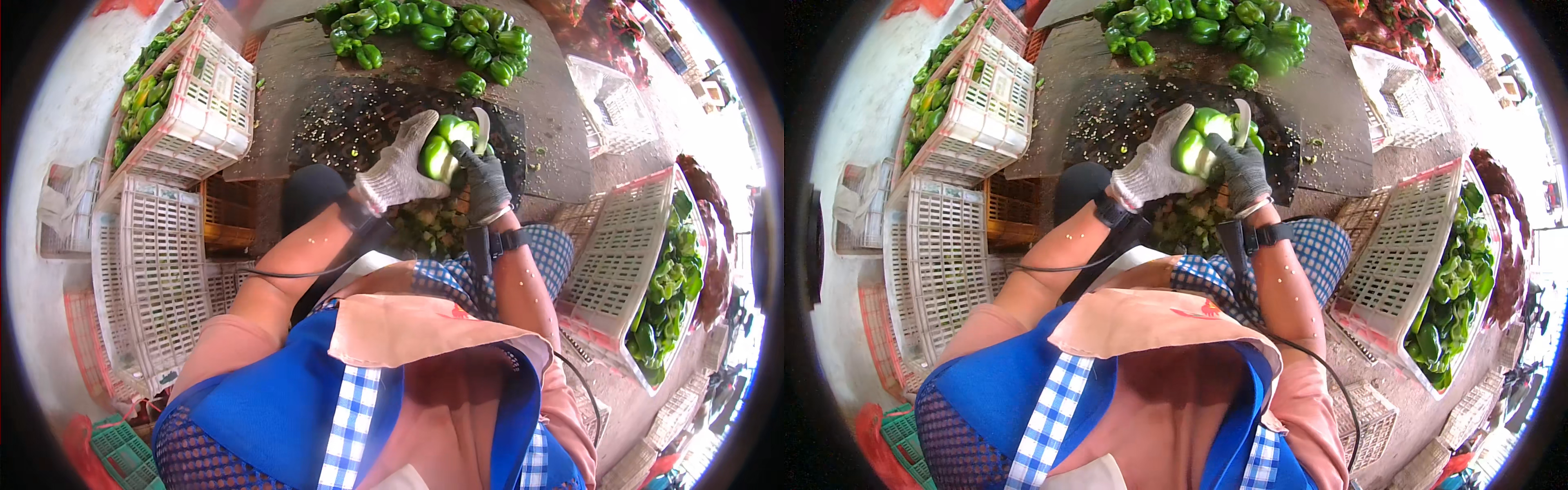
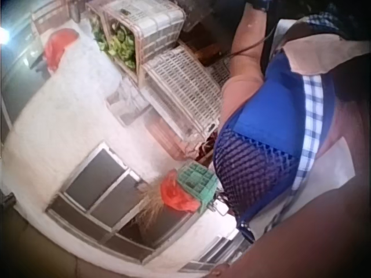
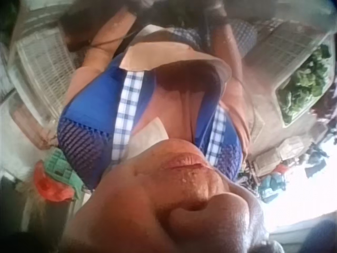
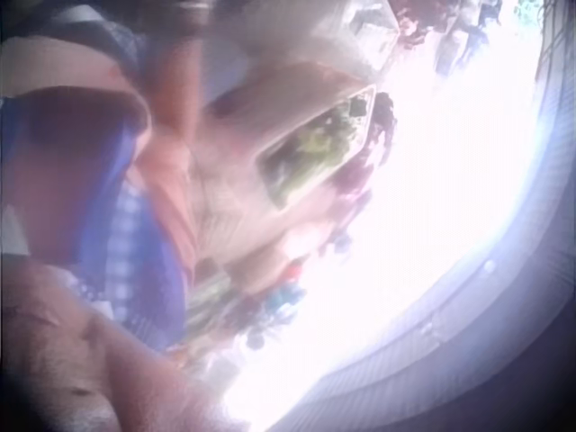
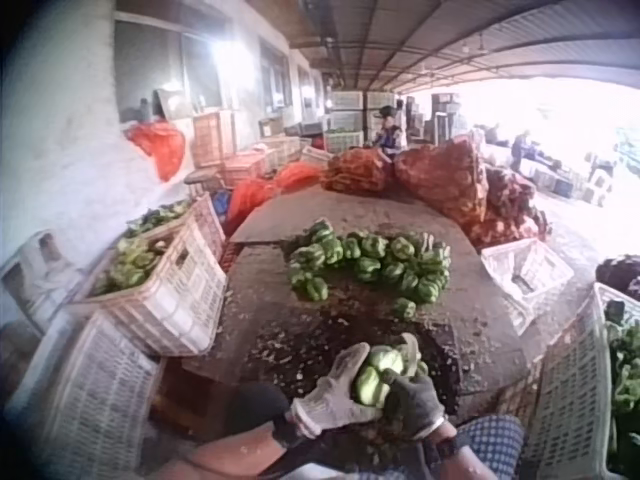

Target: Cutting and sorting green bell peppers at a processing table.

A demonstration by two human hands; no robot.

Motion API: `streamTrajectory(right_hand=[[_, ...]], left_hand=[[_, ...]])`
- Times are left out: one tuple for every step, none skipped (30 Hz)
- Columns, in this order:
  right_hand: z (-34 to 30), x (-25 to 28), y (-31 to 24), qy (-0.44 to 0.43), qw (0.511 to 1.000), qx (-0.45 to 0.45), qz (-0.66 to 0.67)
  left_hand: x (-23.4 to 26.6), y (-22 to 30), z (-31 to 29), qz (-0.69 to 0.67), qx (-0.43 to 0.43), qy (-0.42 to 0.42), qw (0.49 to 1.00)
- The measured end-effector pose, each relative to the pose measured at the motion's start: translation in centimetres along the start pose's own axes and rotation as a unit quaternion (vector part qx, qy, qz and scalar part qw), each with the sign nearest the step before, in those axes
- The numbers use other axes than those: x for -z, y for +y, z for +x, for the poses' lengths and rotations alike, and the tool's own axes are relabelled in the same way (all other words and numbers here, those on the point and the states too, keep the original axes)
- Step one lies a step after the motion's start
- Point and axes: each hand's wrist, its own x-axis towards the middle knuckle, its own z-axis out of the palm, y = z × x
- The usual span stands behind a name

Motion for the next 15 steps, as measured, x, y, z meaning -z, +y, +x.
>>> streamTrajectory(right_hand=[[0.5, 0.6, 0.7, 0.019, 0.995, 0.038, -0.086], [0.8, 1.2, 1.3, 0.038, 0.981, 0.077, -0.172], [0.4, 1.1, 1.3, 0.050, 0.975, 0.063, -0.205], [0.3, 1.4, 1.5, 0.046, 0.976, 0.061, -0.205], [0.3, 1.9, 1.8, 0.048, 0.958, 0.100, -0.266], [0.3, 2.1, 1.9, 0.047, 0.934, 0.139, -0.325], [-0.4, 2.1, 1.3, 0.074, 0.842, 0.172, -0.506], [-0.8, 2.3, 1.5, 0.068, 0.842, 0.172, -0.506], [-1.4, 3.3, 1.7, 0.059, 0.828, 0.130, -0.542], [-1.8, 3.9, 2.3, 0.043, 0.812, 0.086, -0.575], [-1.7, 4.4, 3.7, 0.038, 0.815, 0.088, -0.571], [-2.1, 4.2, 4.0, 0.038, 0.815, 0.086, -0.572], [-2.7, 3.9, 4.4, 0.004, 0.804, 0.095, -0.587], [-3.0, 3.6, 4.7, -0.030, 0.791, 0.104, -0.602], [-3.0, 3.2, 4.8, -0.028, 0.784, 0.084, -0.614]], left_hand=[[-0.3, 0.0, -0.2, 0.002, 0.000, 0.000, 1.000], [-0.7, 0.1, -0.5, -0.011, 0.022, 0.004, 1.000], [-0.9, -0.1, -1.0, -0.024, 0.049, 0.011, 0.998], [-1.0, -0.7, -1.4, -0.022, 0.052, 0.014, 0.998], [-1.1, -1.8, -1.4, -0.282, 0.132, -0.005, 0.950], [-1.3, -3.2, -1.5, -0.520, 0.200, -0.019, 0.830], [-1.8, -4.8, -1.4, -0.491, 0.189, 0.041, 0.850], [-2.2, -6.3, -2.0, -0.490, 0.190, 0.047, 0.850], [-2.3, -6.4, -1.9, -0.515, 0.266, 0.046, 0.813], [-2.1, -6.6, -2.3, -0.536, 0.340, 0.050, 0.771], [-2.3, -7.5, -2.4, -0.578, 0.314, 0.025, 0.753], [-2.3, -7.5, -2.2, -0.578, 0.316, 0.025, 0.752], [-2.4, -7.3, -1.9, -0.569, 0.292, 0.036, 0.768], [-2.4, -7.2, -1.8, -0.559, 0.267, 0.047, 0.784], [-2.4, -6.9, -1.7, -0.448, 0.284, 0.072, 0.845]])
